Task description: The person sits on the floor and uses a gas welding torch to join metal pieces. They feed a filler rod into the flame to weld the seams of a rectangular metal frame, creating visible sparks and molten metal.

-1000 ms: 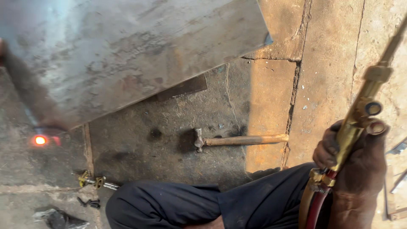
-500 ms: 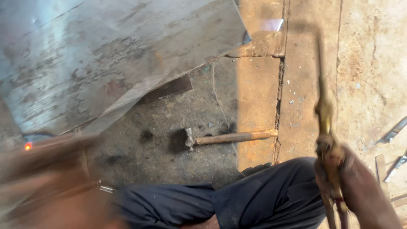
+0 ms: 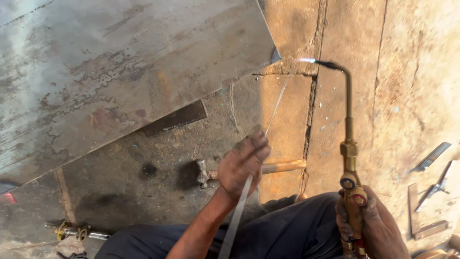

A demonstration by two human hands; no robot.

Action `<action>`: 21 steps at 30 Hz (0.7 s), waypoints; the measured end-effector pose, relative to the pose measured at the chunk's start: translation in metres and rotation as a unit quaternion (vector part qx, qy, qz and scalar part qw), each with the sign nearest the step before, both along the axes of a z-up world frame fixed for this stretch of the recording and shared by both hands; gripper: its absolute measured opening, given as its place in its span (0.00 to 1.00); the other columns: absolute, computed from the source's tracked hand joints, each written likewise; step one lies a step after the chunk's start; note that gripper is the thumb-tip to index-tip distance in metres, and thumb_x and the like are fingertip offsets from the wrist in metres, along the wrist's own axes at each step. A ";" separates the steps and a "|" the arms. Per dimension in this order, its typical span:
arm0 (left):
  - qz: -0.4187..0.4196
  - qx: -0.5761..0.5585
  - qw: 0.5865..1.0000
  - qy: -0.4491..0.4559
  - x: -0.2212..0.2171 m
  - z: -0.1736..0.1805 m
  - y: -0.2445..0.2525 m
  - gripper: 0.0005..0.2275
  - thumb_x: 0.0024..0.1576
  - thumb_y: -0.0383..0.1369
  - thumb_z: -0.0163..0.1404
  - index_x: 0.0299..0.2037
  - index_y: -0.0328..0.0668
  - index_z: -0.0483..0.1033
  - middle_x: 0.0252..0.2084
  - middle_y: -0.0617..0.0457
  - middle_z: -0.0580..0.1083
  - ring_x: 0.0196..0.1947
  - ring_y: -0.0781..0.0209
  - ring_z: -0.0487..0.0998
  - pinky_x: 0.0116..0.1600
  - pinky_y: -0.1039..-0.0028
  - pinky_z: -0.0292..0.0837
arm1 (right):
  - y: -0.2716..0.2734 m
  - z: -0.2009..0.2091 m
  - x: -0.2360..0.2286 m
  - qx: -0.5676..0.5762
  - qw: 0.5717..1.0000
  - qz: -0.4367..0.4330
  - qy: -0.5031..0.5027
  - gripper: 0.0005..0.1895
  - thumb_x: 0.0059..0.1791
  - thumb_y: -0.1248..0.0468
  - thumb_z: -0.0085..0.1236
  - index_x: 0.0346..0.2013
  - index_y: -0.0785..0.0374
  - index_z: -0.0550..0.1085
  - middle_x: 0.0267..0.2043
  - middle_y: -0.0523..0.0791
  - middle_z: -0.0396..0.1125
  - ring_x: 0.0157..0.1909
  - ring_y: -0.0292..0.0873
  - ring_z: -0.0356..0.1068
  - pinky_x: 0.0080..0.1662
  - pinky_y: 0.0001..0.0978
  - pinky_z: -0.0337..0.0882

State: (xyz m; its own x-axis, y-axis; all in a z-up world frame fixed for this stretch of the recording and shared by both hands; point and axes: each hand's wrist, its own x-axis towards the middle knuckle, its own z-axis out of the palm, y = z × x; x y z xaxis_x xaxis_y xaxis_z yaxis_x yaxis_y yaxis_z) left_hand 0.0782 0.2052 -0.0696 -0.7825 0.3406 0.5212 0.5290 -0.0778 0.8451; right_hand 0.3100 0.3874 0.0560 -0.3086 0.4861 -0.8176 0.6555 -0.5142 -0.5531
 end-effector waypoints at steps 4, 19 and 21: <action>-0.044 -0.010 0.994 0.101 -0.001 -0.010 -0.001 0.12 0.57 0.21 0.61 0.50 0.34 0.79 0.53 0.44 0.76 0.58 0.44 0.79 0.64 0.54 0.80 | 0.002 0.002 -0.016 -0.050 0.999 0.016 0.003 0.36 0.51 0.34 0.43 0.51 0.66 0.66 0.28 0.48 0.59 0.23 0.41 0.58 0.24 0.35 0.62; 0.091 0.046 0.992 -0.079 0.006 -0.015 -0.032 0.13 0.63 0.20 0.52 0.57 0.41 0.70 0.52 0.50 0.69 0.55 0.49 0.80 0.55 0.72 0.88 | -0.028 -0.005 -0.043 0.065 0.986 0.100 -0.114 0.37 0.48 0.34 0.42 0.47 0.67 0.66 0.25 0.46 0.58 0.24 0.40 0.57 0.27 0.34 0.59; 0.130 0.074 0.980 -0.127 0.001 -0.009 -0.040 0.13 0.65 0.20 0.51 0.57 0.43 0.70 0.52 0.53 0.69 0.52 0.54 0.82 0.55 0.73 0.89 | -0.029 -0.007 -0.042 0.084 0.982 0.117 -0.124 0.38 0.48 0.33 0.39 0.47 0.67 0.67 0.24 0.47 0.60 0.23 0.41 0.59 0.26 0.34 0.60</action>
